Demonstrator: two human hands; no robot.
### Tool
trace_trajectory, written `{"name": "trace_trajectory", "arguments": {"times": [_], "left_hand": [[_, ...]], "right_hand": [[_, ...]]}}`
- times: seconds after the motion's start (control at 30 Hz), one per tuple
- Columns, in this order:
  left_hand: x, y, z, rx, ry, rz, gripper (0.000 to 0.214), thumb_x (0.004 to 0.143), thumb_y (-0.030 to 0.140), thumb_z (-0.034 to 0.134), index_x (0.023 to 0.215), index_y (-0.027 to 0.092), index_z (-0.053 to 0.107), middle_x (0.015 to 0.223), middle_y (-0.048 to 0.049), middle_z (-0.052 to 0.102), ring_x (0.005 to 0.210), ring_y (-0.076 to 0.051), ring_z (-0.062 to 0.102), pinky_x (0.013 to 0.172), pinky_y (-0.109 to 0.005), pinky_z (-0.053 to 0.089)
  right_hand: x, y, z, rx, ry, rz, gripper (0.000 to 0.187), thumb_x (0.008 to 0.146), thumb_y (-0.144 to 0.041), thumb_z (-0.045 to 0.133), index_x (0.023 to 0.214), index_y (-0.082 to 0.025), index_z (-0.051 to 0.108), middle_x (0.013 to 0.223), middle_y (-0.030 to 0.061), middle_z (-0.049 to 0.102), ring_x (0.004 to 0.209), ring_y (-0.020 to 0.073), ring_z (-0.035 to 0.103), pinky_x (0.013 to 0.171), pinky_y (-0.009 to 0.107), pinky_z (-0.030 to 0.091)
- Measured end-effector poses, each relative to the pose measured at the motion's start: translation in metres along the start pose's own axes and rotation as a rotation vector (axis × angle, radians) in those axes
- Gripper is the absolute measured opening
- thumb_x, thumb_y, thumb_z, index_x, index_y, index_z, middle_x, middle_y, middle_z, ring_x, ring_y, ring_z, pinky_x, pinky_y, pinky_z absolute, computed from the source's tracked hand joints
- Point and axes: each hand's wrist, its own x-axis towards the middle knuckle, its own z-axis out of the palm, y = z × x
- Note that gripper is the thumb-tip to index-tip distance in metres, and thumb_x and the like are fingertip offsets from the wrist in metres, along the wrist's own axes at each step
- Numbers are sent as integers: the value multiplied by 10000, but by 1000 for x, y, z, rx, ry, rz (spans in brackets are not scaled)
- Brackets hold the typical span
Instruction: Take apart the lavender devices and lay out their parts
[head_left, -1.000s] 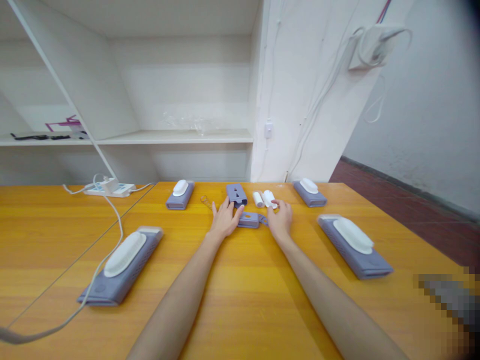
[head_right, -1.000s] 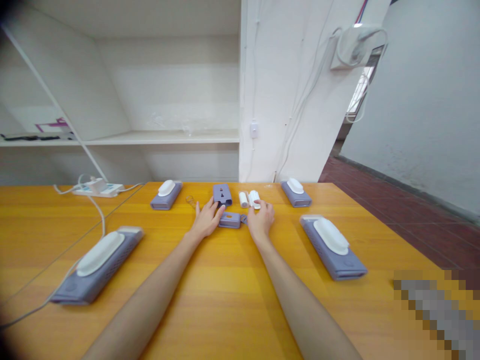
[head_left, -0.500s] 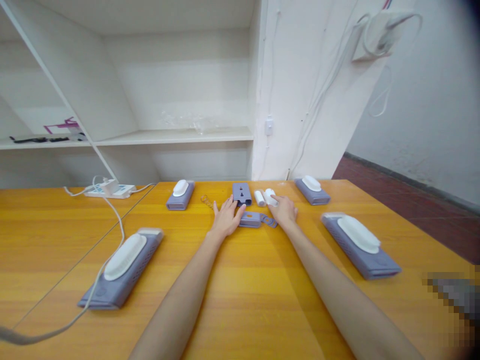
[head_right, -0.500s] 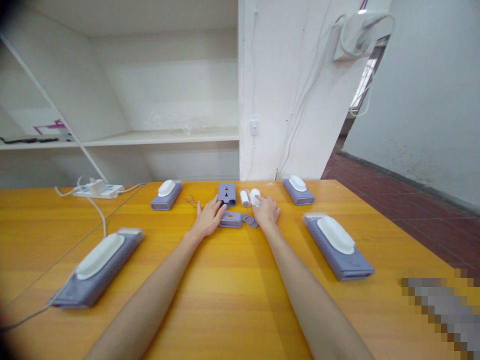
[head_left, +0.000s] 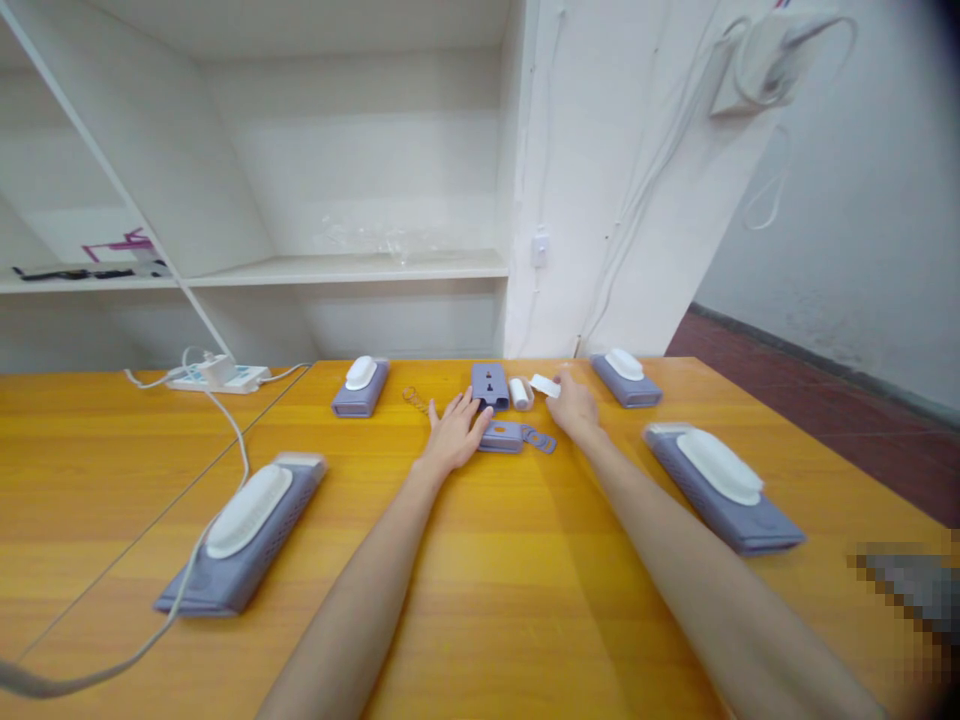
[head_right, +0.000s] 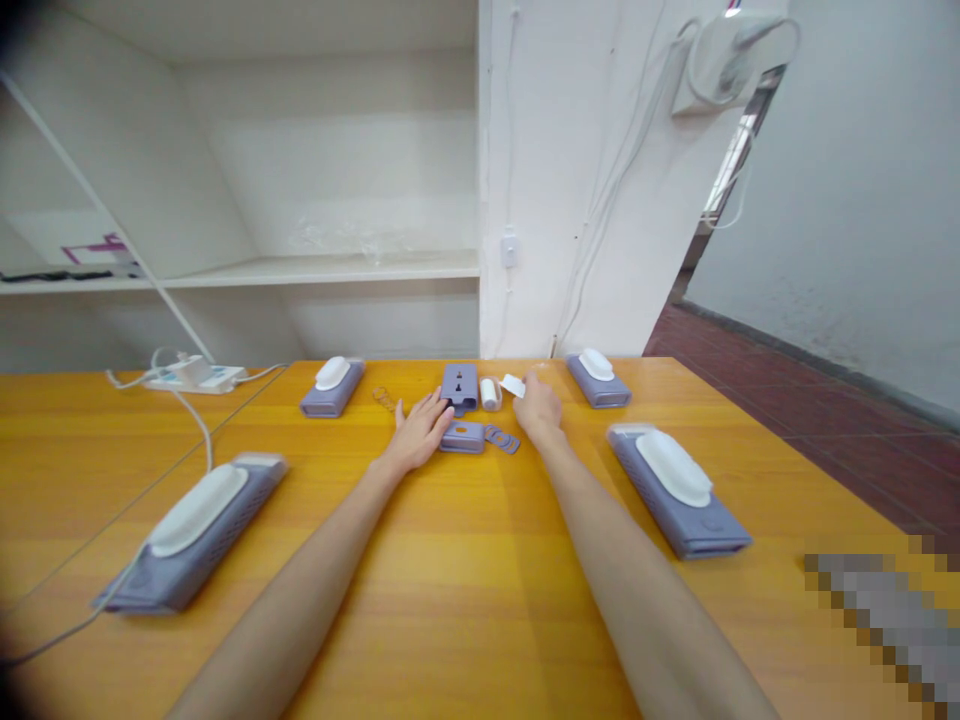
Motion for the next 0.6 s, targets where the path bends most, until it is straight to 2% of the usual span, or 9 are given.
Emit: {"name": "trace_trajectory", "arguments": {"times": [0.2,0.43,0.6], "left_hand": [[1,0,0,-10,-11,18,577,916,575,101,1295,301,439,1484,-13,297,1350,-241,287,1076,-643,38],[2,0,1,-15,-1,23,573,912,585,117,1281,298,450,1479,-29,308,1339,-232,312,1082,-627,47],[1,1,-1,-15,1,33,577,913,581,111,1287,296,446,1474,-43,320,1336,-235,316,1077,-627,59]], "right_hand": [[3,-5,-7,59,117,-57,305,889,-246,378,1148,-159,514,993,118,640,901,241,597,711,310,425],[-7,-46,-6,131,122,-370,289,853,-172,446,1117,-218,554,1084,42,624,986,170,549,826,251,398],[-18,-69,-6,0,140,-519,335,852,-179,467,1139,-280,607,1219,67,548,1129,232,437,911,338,335]]}}
